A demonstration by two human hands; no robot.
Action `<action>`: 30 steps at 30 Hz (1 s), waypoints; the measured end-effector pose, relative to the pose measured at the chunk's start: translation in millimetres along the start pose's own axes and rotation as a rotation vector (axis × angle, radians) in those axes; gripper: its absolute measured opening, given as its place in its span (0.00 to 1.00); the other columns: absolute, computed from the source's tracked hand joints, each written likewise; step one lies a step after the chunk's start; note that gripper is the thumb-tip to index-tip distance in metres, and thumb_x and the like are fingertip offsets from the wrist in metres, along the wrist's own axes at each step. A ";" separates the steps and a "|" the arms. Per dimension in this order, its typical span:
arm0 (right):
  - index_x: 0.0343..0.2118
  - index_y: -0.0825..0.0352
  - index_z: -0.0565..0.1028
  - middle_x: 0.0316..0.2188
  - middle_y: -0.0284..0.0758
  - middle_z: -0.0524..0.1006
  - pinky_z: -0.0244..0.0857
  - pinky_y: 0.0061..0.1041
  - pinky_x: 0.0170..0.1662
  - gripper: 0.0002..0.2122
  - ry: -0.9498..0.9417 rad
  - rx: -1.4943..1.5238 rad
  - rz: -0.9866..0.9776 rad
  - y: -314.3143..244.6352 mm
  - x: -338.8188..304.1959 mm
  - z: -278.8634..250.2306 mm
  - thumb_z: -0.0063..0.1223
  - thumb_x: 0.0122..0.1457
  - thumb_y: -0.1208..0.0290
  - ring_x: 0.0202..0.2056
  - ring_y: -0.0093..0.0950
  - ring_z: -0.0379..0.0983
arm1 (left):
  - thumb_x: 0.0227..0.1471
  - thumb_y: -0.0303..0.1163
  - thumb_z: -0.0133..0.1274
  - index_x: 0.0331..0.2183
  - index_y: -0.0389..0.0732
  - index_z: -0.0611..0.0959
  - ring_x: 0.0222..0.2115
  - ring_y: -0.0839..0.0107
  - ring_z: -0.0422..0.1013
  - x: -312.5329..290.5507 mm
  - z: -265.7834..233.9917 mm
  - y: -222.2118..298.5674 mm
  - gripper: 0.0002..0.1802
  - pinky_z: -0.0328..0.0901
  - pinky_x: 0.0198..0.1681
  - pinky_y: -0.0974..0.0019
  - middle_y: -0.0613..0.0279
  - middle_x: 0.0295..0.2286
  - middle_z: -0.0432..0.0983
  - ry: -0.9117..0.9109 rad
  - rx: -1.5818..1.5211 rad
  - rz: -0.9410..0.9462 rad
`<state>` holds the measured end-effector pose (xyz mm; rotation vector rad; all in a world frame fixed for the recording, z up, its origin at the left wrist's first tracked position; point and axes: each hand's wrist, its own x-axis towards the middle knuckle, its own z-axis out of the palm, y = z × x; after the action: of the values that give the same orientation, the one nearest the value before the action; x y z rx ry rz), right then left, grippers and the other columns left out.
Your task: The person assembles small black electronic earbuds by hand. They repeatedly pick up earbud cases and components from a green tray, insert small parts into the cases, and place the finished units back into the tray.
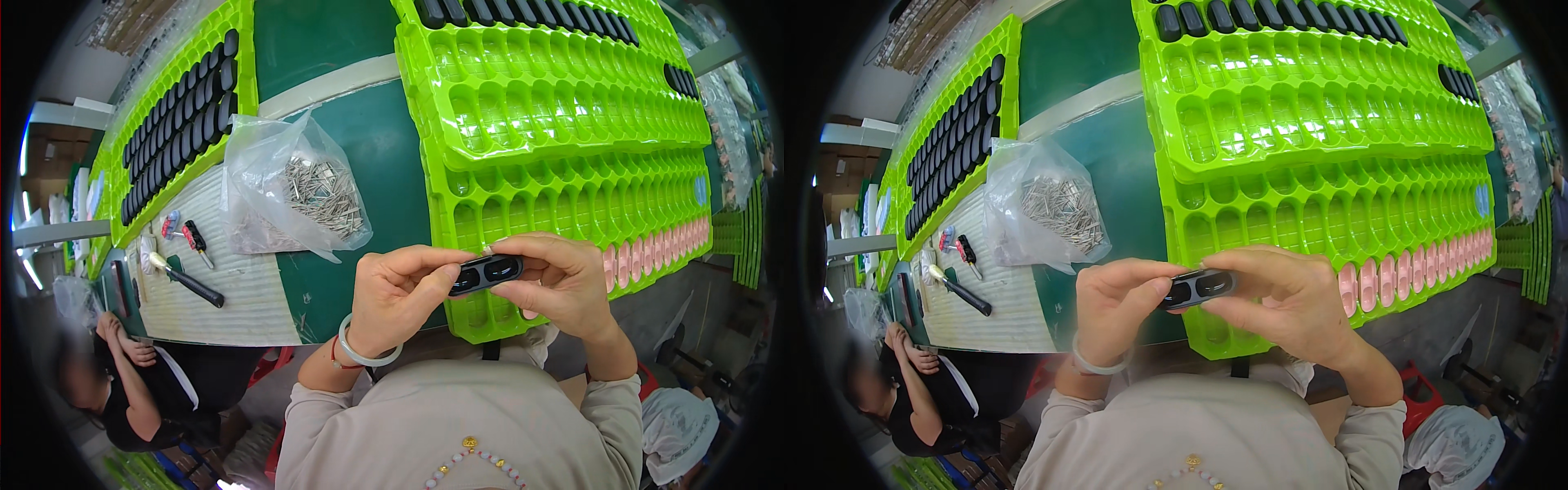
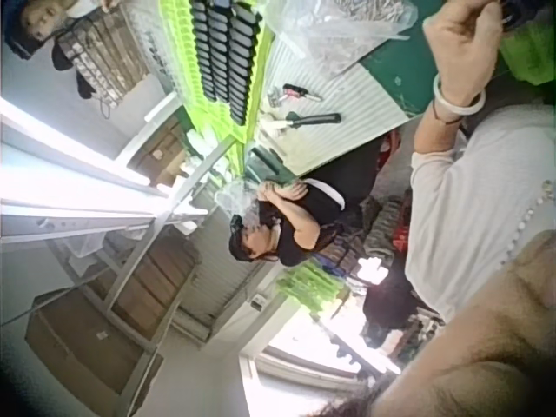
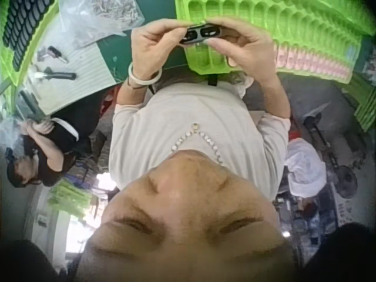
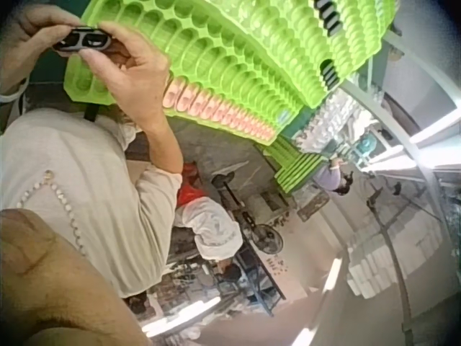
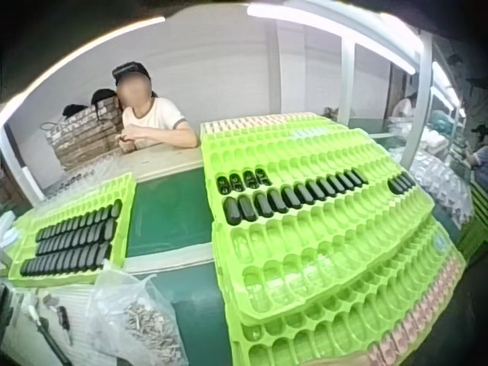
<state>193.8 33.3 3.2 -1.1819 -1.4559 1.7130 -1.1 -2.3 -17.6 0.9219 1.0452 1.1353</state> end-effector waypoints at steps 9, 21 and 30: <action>0.37 0.73 0.75 0.30 0.38 0.76 0.65 0.14 0.24 0.15 0.000 -0.061 -0.073 2.9 0.9 -1.4 0.60 0.42 0.82 0.25 0.19 0.73 | 0.48 0.19 0.49 0.33 0.30 0.80 0.20 0.86 0.67 -0.3 -0.6 -3.7 0.08 0.60 0.21 0.83 0.65 0.21 0.75 0.033 0.217 0.083; 0.34 0.71 0.76 0.28 0.37 0.77 0.66 0.17 0.26 0.14 0.027 -0.117 -0.022 1.3 1.0 -1.6 0.62 0.41 0.77 0.25 0.21 0.73 | 0.47 0.20 0.50 0.31 0.32 0.82 0.17 0.87 0.65 1.1 2.0 -6.5 0.08 0.58 0.18 0.82 0.67 0.17 0.74 0.064 0.322 0.143; 0.34 0.72 0.76 0.28 0.36 0.77 0.67 0.17 0.27 0.14 0.031 -0.078 0.008 1.1 1.8 -0.4 0.62 0.41 0.78 0.27 0.20 0.74 | 0.46 0.20 0.50 0.31 0.32 0.81 0.17 0.87 0.66 0.4 1.7 -8.2 0.08 0.60 0.18 0.82 0.65 0.17 0.75 0.074 0.343 0.162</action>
<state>193.5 34.9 1.6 -1.2518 -1.5136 1.6488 2.7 -3.6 -25.0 1.2611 1.2683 1.1492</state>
